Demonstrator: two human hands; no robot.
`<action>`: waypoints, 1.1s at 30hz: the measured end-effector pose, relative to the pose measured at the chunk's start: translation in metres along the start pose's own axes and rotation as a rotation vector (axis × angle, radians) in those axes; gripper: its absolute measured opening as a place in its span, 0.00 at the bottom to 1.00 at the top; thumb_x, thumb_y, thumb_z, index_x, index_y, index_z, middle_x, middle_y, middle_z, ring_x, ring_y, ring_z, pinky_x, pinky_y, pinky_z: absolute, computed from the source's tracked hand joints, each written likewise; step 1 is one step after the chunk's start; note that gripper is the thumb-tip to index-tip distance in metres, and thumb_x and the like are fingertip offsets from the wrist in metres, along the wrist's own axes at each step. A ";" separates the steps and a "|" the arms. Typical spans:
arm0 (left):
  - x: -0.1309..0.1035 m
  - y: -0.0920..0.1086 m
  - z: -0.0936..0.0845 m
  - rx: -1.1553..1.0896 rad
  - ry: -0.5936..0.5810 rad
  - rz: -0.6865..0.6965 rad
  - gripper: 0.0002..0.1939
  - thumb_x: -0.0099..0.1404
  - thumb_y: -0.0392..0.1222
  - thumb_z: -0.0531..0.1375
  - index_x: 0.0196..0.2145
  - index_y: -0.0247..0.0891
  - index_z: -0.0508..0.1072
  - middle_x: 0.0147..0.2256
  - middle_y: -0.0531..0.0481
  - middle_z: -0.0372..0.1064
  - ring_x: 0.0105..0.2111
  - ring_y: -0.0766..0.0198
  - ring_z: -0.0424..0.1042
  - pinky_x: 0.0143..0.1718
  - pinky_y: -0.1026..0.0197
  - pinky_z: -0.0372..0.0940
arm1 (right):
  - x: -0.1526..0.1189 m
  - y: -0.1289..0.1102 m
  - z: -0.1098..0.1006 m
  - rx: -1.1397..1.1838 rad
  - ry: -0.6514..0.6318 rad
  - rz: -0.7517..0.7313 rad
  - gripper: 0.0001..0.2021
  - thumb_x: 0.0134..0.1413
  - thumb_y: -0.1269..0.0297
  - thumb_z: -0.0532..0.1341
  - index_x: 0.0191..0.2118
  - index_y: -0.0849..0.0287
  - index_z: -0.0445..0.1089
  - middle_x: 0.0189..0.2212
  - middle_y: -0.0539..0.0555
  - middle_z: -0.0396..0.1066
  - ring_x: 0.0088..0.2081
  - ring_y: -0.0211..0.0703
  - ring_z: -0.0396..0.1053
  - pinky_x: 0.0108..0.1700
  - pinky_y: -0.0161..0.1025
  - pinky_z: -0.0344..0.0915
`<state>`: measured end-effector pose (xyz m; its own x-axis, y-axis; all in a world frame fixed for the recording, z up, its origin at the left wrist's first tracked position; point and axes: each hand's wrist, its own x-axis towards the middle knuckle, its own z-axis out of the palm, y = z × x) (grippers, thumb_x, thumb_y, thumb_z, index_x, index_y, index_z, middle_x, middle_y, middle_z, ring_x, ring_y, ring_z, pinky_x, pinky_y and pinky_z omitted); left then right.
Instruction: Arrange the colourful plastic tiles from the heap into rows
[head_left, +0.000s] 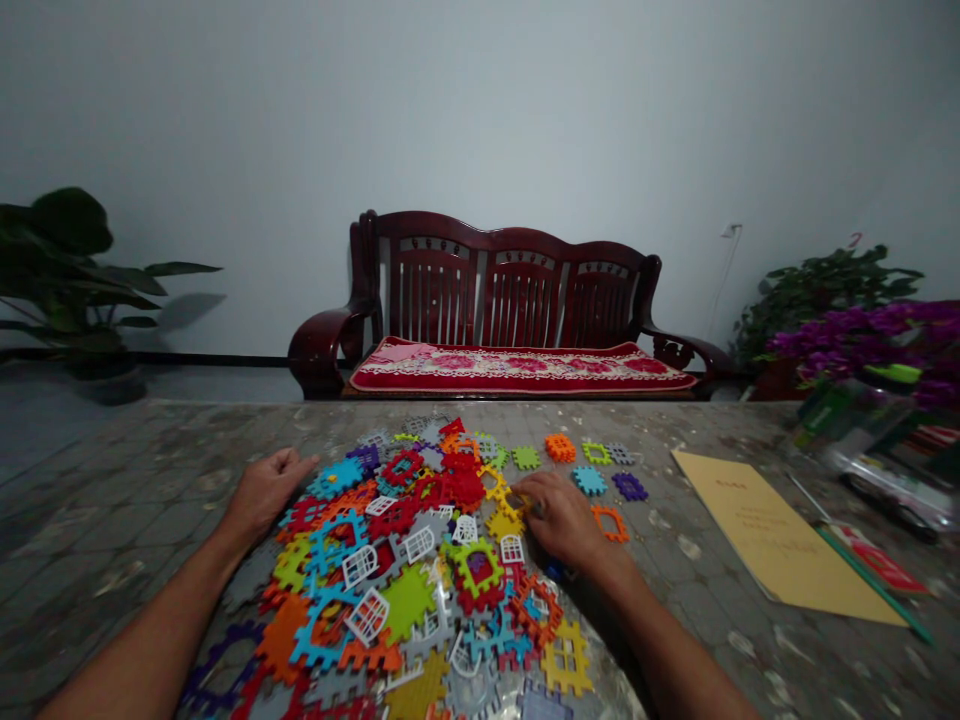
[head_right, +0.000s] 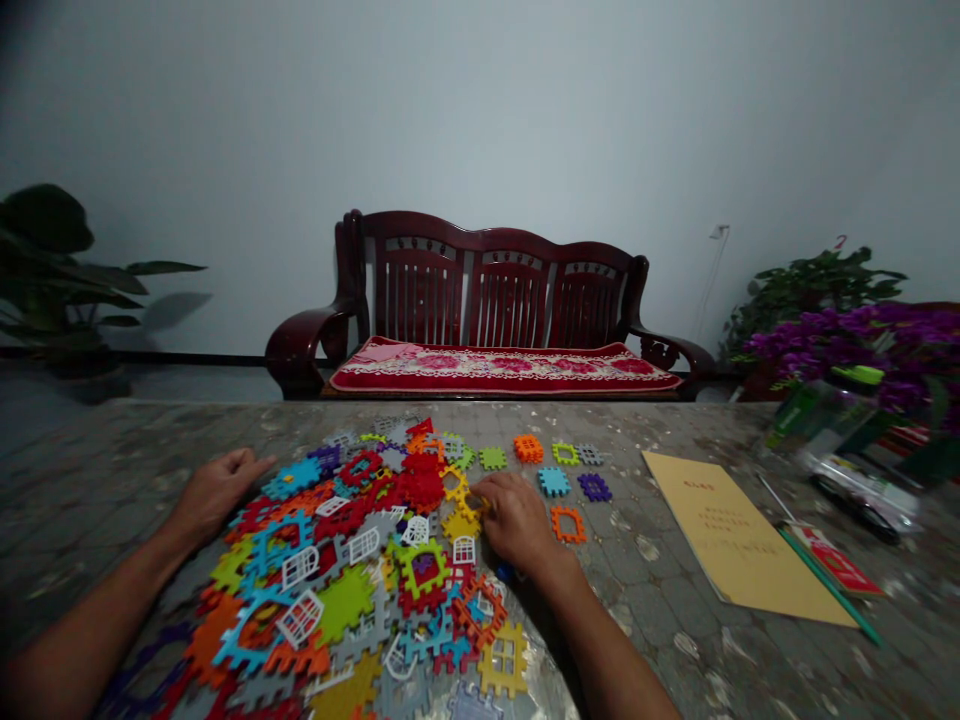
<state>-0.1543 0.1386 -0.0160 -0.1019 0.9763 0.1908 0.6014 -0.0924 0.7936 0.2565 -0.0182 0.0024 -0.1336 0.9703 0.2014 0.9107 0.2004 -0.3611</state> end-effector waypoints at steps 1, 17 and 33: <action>0.000 0.000 0.000 -0.001 0.001 0.001 0.23 0.54 0.65 0.55 0.20 0.46 0.52 0.18 0.62 0.48 0.22 0.66 0.53 0.27 0.61 0.51 | 0.000 0.000 -0.002 -0.007 -0.018 -0.019 0.22 0.52 0.77 0.63 0.52 0.54 0.78 0.52 0.55 0.77 0.55 0.49 0.70 0.58 0.42 0.61; 0.001 -0.003 0.001 0.011 0.012 0.006 0.23 0.54 0.65 0.54 0.20 0.46 0.51 0.17 0.61 0.49 0.21 0.66 0.52 0.27 0.61 0.50 | 0.002 0.034 0.003 -0.074 0.089 0.080 0.15 0.60 0.69 0.63 0.52 0.55 0.78 0.54 0.58 0.77 0.58 0.53 0.70 0.61 0.47 0.62; 0.001 -0.003 0.000 0.004 0.011 0.011 0.25 0.54 0.67 0.55 0.19 0.46 0.51 0.18 0.61 0.48 0.22 0.66 0.52 0.27 0.61 0.50 | 0.008 0.021 0.001 -0.026 -0.076 -0.011 0.27 0.54 0.71 0.63 0.60 0.53 0.73 0.63 0.56 0.71 0.70 0.61 0.55 0.71 0.61 0.47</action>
<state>-0.1560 0.1401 -0.0182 -0.1036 0.9731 0.2056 0.6055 -0.1023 0.7893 0.2741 -0.0059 -0.0048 -0.1719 0.9758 0.1355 0.9188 0.2084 -0.3352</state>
